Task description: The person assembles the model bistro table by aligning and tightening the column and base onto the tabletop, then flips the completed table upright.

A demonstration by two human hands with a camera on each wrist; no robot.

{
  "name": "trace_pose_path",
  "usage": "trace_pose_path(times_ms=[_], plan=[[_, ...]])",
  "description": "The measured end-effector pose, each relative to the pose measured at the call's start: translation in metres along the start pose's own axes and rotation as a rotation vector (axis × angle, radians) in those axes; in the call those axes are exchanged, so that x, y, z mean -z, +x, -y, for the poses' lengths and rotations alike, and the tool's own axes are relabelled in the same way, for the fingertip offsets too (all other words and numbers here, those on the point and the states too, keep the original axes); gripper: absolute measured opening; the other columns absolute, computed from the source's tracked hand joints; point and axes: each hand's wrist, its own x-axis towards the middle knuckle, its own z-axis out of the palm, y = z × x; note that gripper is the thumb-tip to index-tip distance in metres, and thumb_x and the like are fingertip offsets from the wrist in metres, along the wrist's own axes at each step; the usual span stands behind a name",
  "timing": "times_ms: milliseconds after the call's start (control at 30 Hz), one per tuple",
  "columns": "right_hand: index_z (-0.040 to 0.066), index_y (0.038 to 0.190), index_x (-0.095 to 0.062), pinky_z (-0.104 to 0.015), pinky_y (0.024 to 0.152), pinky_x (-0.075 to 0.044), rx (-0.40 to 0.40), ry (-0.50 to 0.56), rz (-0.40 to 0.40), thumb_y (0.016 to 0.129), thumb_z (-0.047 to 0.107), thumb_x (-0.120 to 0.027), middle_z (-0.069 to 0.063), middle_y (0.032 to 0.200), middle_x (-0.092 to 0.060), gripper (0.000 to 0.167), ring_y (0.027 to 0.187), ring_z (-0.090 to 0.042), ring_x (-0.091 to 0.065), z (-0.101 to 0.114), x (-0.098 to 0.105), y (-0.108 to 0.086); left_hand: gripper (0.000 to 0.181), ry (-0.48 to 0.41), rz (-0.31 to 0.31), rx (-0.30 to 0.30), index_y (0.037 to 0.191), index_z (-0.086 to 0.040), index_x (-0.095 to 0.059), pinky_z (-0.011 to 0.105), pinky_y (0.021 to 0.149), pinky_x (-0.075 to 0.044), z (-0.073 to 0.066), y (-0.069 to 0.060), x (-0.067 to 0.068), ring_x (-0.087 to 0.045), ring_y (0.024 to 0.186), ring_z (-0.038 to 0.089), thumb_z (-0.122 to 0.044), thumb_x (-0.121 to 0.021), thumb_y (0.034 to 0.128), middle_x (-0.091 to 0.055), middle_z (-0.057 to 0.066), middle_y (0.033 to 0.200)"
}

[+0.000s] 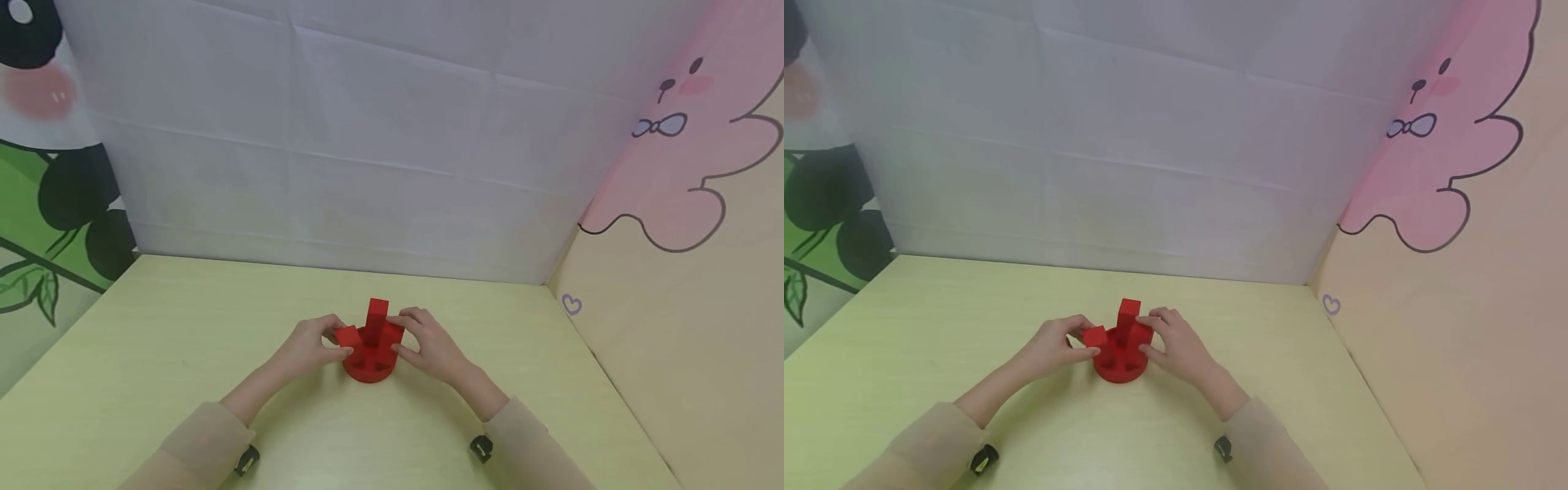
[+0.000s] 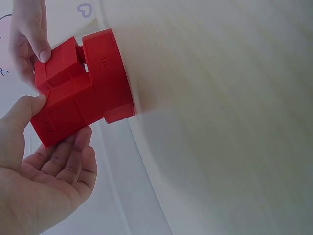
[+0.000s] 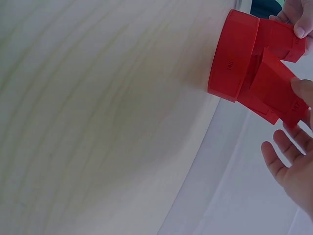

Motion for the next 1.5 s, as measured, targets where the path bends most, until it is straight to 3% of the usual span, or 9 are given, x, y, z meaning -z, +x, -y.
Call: trace_pose_path(times_ms=[400,567,667,800,1000,1267,1500], plan=[[0.009,0.112,-0.058,-0.023,0.077,-0.052,-0.158,-0.017,-0.062,0.077,0.03,-0.078,0.0,0.101,-0.056,0.046,0.095,-0.011,-0.052,0.009,-0.005,-0.007,0.023,-0.018,0.0,0.011,0.098,-0.015,-0.064,0.029,0.067,-0.046,0.001,0.0,-0.001,-0.06,0.082,0.012,-0.018,-0.075,0.0784,-0.065,-0.006,0.085],[0.013,0.117,-0.056,-0.028,0.08,-0.053,-0.188,0.022,-0.068,0.077,0.034,-0.077,0.0,0.113,-0.053,0.049,0.105,-0.014,-0.051,0.008,-0.004,-0.006,0.023,-0.016,0.002,0.006,0.098,-0.015,-0.064,0.029,0.068,-0.047,0.002,0.0,-0.001,-0.06,0.083,0.012,-0.018,-0.075,0.0785,-0.065,-0.006,0.085],[0.016,0.126,-0.052,-0.035,0.091,-0.05,-0.153,0.094,-0.028,0.083,0.032,-0.072,-0.003,0.129,-0.048,0.05,0.12,-0.019,-0.045,0.006,0.001,-0.006,0.022,-0.012,0.0,-0.001,0.097,-0.014,-0.064,0.03,0.068,-0.047,0.002,0.0,-0.001,-0.061,0.083,0.012,-0.018,-0.075,0.0783,-0.065,-0.006,0.085],[0.014,0.135,-0.047,-0.041,0.1,-0.043,-0.029,0.14,0.026,0.09,0.024,-0.063,-0.005,0.141,-0.042,0.048,0.13,-0.021,-0.036,0.001,0.009,-0.004,0.023,-0.008,0.0,0.001,0.097,-0.014,-0.064,0.029,0.068,-0.046,0.001,0.0,0.0,-0.06,0.082,0.012,-0.018,-0.075,0.078,-0.065,-0.006,0.085],[0.013,0.136,-0.049,-0.047,0.104,-0.037,0.108,0.05,0.049,0.091,0.017,-0.06,-0.004,0.138,-0.049,0.046,0.13,-0.024,-0.04,-0.004,0.018,0.0,0.023,-0.007,0.001,0.002,0.098,-0.014,-0.064,0.029,0.068,-0.046,0.001,0.0,0.001,-0.06,0.082,0.012,-0.018,-0.075,0.0778,-0.065,-0.006,0.085],[0.013,0.129,-0.056,-0.043,0.1,-0.042,0.074,-0.004,0.113,0.09,0.013,-0.059,-0.001,0.126,-0.059,0.039,0.121,-0.022,-0.047,-0.007,0.02,0.0,0.023,-0.014,0.004,0.011,0.098,-0.014,-0.064,0.029,0.068,-0.046,0.0,0.0,0.0,-0.06,0.083,0.012,-0.018,-0.075,0.0782,-0.065,-0.006,0.086],[0.013,0.121,-0.062,-0.034,0.094,-0.047,0.024,-0.021,0.081,0.088,0.021,-0.065,0.001,0.113,-0.063,0.034,0.11,-0.017,-0.052,-0.005,0.018,-0.003,0.023,-0.016,0.006,0.008,0.098,-0.014,-0.064,0.029,0.067,-0.046,0.001,0.0,0.0,-0.06,0.083,0.012,-0.017,-0.075,0.0785,-0.065,-0.006,0.086]])
